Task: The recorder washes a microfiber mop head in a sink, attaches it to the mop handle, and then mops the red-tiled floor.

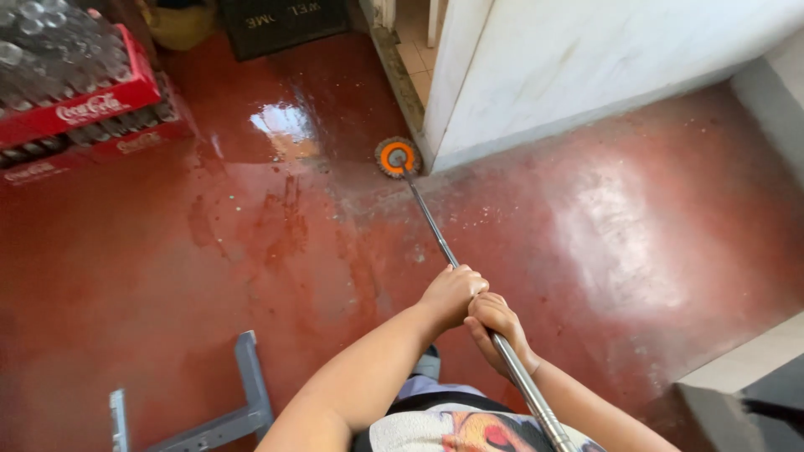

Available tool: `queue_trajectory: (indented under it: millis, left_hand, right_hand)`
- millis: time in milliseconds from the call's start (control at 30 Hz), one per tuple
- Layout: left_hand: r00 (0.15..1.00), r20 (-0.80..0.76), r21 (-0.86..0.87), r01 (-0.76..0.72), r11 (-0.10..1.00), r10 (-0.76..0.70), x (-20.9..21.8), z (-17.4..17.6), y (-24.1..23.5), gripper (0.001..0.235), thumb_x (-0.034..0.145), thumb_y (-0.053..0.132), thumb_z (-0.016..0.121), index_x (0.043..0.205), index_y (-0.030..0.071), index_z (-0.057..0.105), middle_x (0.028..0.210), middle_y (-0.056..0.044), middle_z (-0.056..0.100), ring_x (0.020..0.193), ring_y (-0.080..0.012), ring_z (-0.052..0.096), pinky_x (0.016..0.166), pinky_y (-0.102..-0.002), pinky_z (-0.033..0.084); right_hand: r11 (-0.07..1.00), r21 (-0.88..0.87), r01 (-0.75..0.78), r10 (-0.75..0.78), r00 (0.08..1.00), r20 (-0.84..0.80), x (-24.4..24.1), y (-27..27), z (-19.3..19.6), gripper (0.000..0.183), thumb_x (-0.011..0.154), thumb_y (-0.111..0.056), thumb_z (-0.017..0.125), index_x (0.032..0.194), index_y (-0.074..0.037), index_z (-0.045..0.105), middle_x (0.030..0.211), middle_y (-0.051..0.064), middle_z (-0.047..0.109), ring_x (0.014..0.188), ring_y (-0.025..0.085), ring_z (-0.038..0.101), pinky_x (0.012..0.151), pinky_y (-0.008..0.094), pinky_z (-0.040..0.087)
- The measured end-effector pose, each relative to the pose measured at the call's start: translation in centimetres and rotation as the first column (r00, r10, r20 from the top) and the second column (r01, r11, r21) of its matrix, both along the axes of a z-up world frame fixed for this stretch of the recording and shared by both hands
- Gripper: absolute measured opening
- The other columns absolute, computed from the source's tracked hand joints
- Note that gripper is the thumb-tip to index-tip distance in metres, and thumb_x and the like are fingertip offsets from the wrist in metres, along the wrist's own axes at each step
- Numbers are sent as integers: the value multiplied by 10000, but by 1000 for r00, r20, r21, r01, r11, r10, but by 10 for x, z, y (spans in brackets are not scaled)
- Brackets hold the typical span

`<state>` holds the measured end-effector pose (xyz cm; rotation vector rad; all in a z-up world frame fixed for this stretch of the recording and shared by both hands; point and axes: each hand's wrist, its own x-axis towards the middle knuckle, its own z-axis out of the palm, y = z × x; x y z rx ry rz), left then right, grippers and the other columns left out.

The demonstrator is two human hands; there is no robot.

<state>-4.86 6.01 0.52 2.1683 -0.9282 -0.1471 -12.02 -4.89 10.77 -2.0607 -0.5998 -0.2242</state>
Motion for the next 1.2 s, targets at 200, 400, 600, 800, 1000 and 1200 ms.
queue_trajectory:
  millis: [200, 400, 600, 800, 1000, 1200]
  left_hand:
    - [910, 385, 56, -192, 980, 157, -52, -79, 99, 155, 875, 211, 597, 1021, 260, 622, 1067, 33, 650, 1152, -171, 586, 1072, -492, 489]
    - [908, 352, 95, -277, 956, 228, -102, -121, 202, 235, 932, 157, 520, 1106, 226, 663, 1156, 16, 681, 1241, -170, 566, 1188, -421, 369]
    - [940, 200, 48, -290, 956, 275, -137, -85, 274, 145, 974, 125, 491, 1012, 206, 606, 1043, 14, 647, 1174, -172, 587, 1181, -362, 373]
    - [976, -13, -123, -218, 968, 218, -164, -73, 269, 106, 994, 147, 450, 978, 207, 536, 1001, 1, 583, 1157, -183, 544, 1159, -342, 386]
    - [965, 113, -138, -220, 966, 236, -184, -45, 169, 146, 968, 140, 458, 848, 169, 535, 879, -59, 559, 989, -253, 581, 1063, -349, 457]
    - [944, 271, -153, -148, 977, 185, -200, -53, 48, 126, 948, 164, 520, 825, 193, 515, 806, -58, 540, 875, -259, 607, 937, -371, 507]
  right_hand:
    - [994, 60, -92, 84, 989, 121, -34, 115, -7, 333, 1007, -146, 631, 688, -85, 555, 702, 79, 587, 673, 344, 617, 708, 449, 517]
    - [968, 72, -239, 226, 962, 150, -67, 212, -42, 381, 1017, -176, 629, 660, -101, 515, 664, 62, 538, 660, 340, 594, 685, 438, 502]
    - [943, 46, -331, 321, 935, 151, -90, 272, -22, 412, 1016, -222, 630, 643, -109, 501, 652, 56, 527, 660, 332, 597, 695, 449, 497]
    - [924, -41, -381, 383, 910, 159, -113, 260, -14, 399, 1007, -195, 605, 635, -136, 474, 639, 54, 517, 634, 312, 596, 697, 426, 468]
    - [930, -110, -352, 366, 916, 165, -135, 164, 6, 401, 998, -179, 593, 621, -141, 465, 606, 46, 504, 578, 316, 589, 679, 429, 491]
    - [970, -107, -216, 233, 955, 181, -168, 59, 19, 385, 993, -161, 572, 615, -121, 509, 634, 69, 563, 608, 331, 639, 713, 452, 528]
